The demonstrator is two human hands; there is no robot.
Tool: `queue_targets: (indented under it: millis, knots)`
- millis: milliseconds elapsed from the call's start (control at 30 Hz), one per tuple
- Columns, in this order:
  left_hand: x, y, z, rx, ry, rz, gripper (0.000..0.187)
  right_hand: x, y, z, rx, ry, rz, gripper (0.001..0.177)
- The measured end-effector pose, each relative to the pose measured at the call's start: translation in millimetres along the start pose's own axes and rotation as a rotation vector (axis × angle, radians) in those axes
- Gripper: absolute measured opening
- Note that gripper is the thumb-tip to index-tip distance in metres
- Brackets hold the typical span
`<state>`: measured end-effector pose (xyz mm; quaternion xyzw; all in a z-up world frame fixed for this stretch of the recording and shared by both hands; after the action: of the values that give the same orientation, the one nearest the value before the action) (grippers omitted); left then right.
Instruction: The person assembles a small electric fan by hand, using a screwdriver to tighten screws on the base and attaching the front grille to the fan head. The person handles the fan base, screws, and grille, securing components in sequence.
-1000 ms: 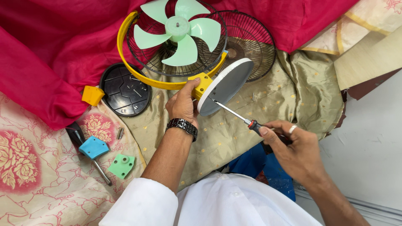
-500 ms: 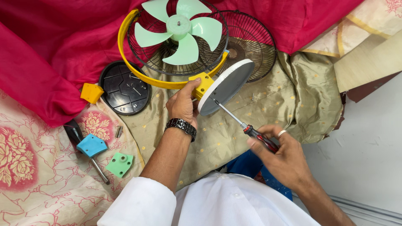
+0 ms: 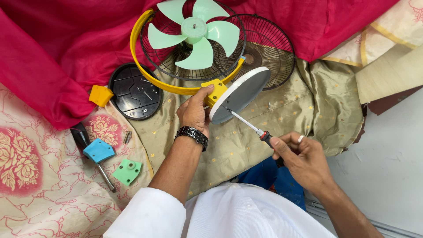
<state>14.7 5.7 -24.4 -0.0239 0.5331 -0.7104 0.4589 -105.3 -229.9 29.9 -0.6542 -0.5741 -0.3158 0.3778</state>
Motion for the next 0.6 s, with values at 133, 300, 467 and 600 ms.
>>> queue_targets:
  millis: [133, 300, 467, 600]
  knots:
    - [0, -2, -3, -0.015, 0.028, -0.010, 0.043, -6, 1, 2, 0.006, 0.079, 0.122, 0.031]
    - [-1, -4, -3, 0.005, 0.030, -0.004, 0.042, 1, -2, 11, -0.099, 0.026, 0.055, 0.029]
    - [0, -6, -2, -0.013, 0.063, 0.025, 0.039, 10, 0, 15, -0.102, 0.041, 0.111, 0.035]
    - [0, -6, -2, 0.031, 0.024, 0.038, 0.038, 13, -4, 14, -0.114, -0.046, 0.064, 0.026]
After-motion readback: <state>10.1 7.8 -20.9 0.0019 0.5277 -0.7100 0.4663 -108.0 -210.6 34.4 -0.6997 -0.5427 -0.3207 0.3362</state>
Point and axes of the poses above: each hand's wrist, its own y-axis towards the middle knuckle, its own z-axis out of the palm, x = y × z, the point moved 2 cm from there along y, towards the middle knuckle, and after that the axes turned 13 degrees about -z, right-handed, at the moved point
